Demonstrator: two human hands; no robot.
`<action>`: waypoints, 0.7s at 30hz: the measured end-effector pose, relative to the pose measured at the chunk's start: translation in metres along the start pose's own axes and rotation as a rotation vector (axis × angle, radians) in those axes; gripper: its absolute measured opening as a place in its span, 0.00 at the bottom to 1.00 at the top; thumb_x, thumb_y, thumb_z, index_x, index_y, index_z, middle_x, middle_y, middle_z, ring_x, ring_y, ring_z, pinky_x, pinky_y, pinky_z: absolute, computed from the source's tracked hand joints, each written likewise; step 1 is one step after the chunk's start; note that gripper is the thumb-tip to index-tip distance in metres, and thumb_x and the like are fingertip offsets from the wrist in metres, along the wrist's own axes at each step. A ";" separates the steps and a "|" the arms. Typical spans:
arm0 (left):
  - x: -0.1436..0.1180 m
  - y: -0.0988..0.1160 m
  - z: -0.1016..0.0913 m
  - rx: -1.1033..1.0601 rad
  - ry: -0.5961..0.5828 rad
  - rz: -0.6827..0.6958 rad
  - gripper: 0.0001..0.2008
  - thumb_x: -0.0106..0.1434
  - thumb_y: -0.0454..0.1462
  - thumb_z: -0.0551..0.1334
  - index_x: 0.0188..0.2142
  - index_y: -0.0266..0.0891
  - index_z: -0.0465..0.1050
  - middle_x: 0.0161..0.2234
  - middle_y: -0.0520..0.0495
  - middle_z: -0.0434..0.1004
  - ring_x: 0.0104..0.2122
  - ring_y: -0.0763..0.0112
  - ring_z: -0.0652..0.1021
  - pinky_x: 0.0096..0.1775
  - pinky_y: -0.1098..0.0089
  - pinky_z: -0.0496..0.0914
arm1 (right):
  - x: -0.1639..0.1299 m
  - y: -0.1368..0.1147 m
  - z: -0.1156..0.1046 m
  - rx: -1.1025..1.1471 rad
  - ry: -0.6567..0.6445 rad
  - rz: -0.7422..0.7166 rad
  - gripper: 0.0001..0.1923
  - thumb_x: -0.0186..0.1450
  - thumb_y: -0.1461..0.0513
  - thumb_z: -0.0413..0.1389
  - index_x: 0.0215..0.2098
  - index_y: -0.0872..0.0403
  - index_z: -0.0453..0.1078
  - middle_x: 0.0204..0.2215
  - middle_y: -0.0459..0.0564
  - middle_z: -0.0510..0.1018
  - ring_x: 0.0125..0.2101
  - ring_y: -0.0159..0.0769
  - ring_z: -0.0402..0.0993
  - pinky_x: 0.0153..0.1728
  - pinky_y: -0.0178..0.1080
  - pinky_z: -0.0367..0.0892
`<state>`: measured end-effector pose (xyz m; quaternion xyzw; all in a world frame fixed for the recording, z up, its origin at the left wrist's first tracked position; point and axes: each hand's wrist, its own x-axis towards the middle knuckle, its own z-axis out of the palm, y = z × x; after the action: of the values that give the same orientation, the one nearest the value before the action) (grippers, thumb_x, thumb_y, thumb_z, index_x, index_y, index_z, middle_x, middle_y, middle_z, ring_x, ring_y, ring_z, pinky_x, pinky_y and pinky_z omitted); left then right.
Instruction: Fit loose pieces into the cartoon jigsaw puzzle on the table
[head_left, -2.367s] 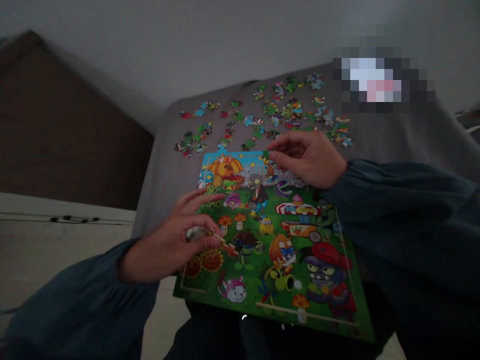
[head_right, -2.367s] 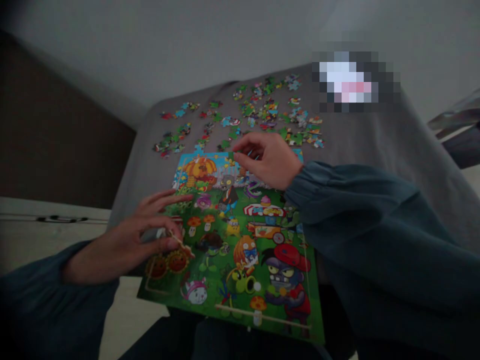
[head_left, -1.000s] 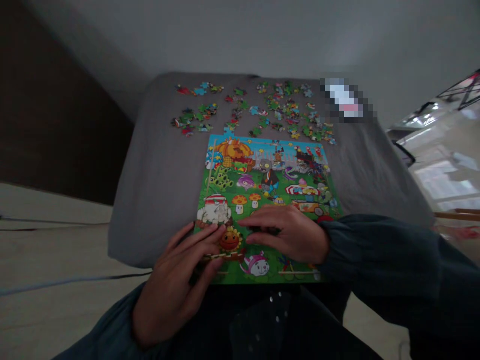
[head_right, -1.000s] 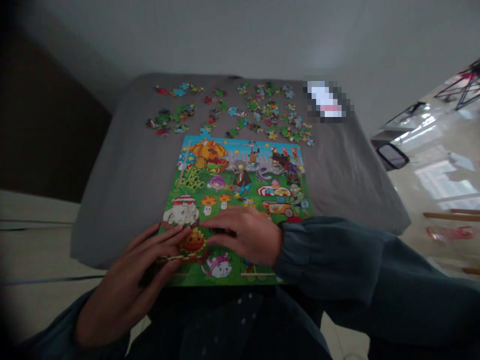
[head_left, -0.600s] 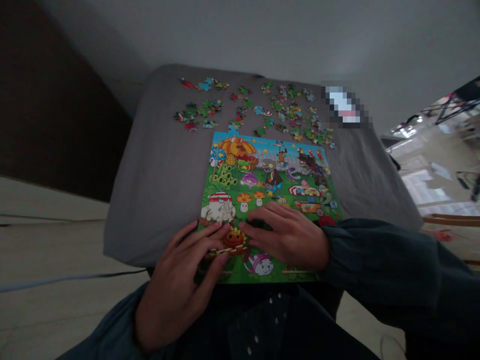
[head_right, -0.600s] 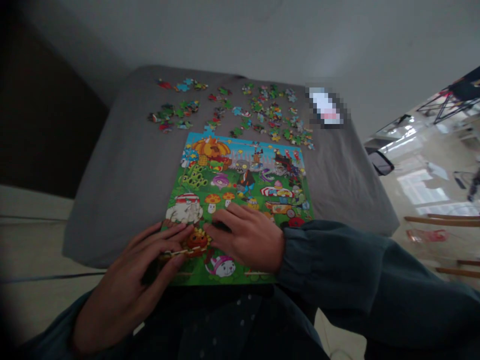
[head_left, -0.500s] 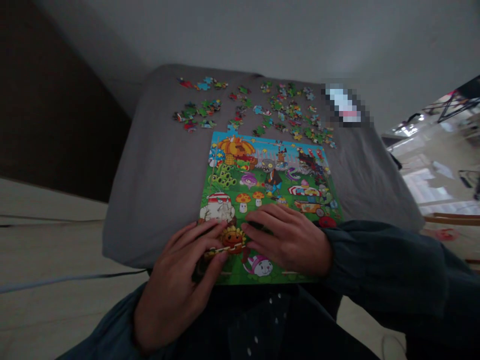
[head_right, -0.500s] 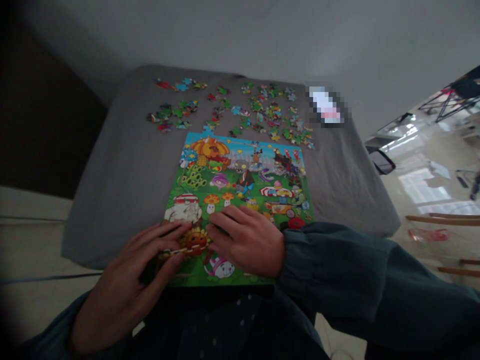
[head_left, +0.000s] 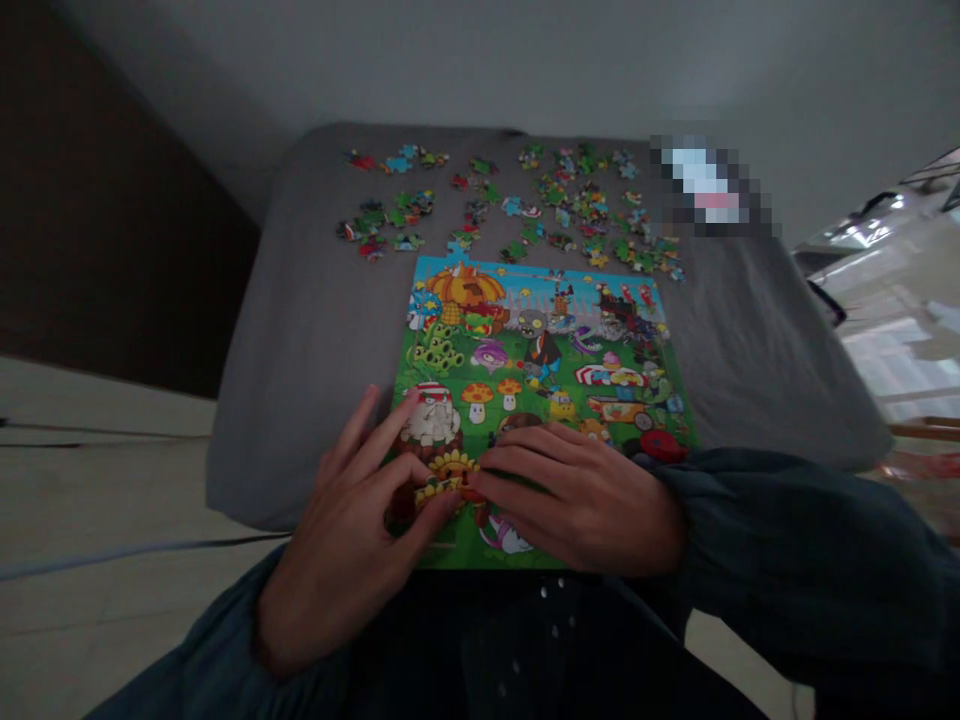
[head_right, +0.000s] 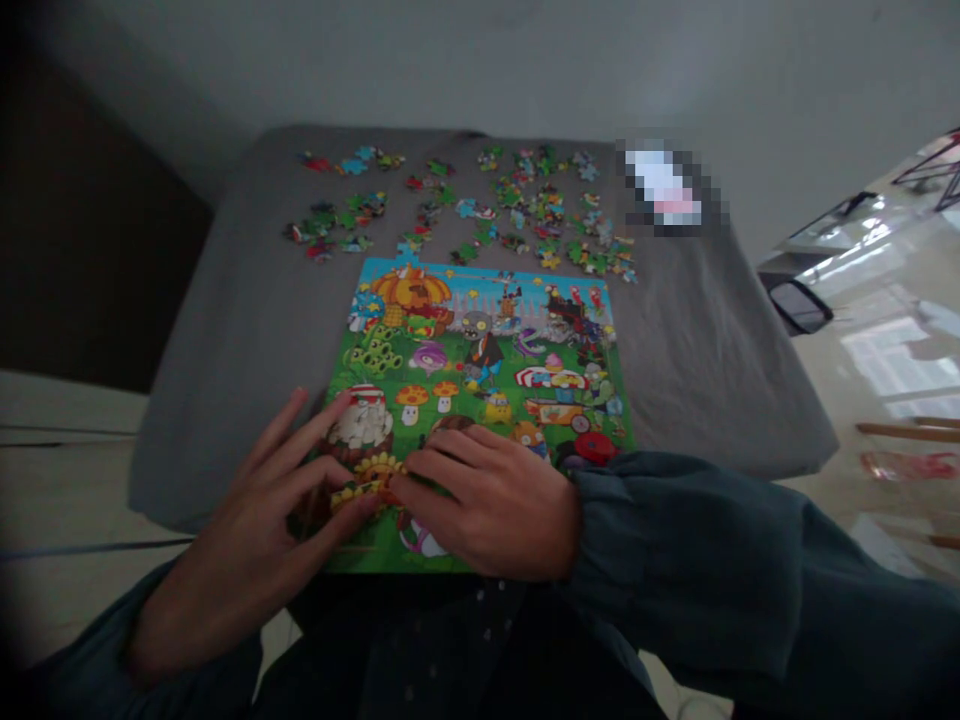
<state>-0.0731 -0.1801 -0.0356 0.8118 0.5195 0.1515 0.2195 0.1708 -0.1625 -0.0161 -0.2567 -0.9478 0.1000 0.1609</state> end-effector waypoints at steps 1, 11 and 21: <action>0.001 -0.001 -0.001 -0.002 -0.005 -0.003 0.20 0.67 0.52 0.58 0.27 0.41 0.71 0.70 0.48 0.55 0.71 0.44 0.47 0.63 0.35 0.55 | -0.001 0.001 0.001 0.002 0.007 -0.018 0.13 0.72 0.63 0.51 0.51 0.59 0.73 0.45 0.56 0.80 0.48 0.42 0.74 0.47 0.45 0.73; 0.005 -0.001 -0.005 -0.031 -0.041 -0.020 0.20 0.68 0.54 0.56 0.30 0.45 0.76 0.71 0.53 0.52 0.71 0.39 0.40 0.59 0.24 0.50 | -0.005 0.006 0.008 -0.025 0.163 -0.082 0.11 0.72 0.63 0.53 0.48 0.57 0.75 0.44 0.53 0.82 0.44 0.38 0.76 0.45 0.41 0.73; 0.008 0.014 0.003 0.037 -0.077 -0.002 0.18 0.69 0.51 0.57 0.32 0.43 0.77 0.72 0.50 0.46 0.70 0.32 0.38 0.53 0.21 0.55 | -0.003 0.005 0.001 -0.022 0.186 -0.115 0.10 0.72 0.65 0.52 0.42 0.57 0.77 0.35 0.49 0.83 0.35 0.36 0.76 0.36 0.39 0.72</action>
<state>-0.0577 -0.1789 -0.0313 0.8205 0.5140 0.1105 0.2243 0.1753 -0.1604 -0.0188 -0.2116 -0.9430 0.0559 0.2508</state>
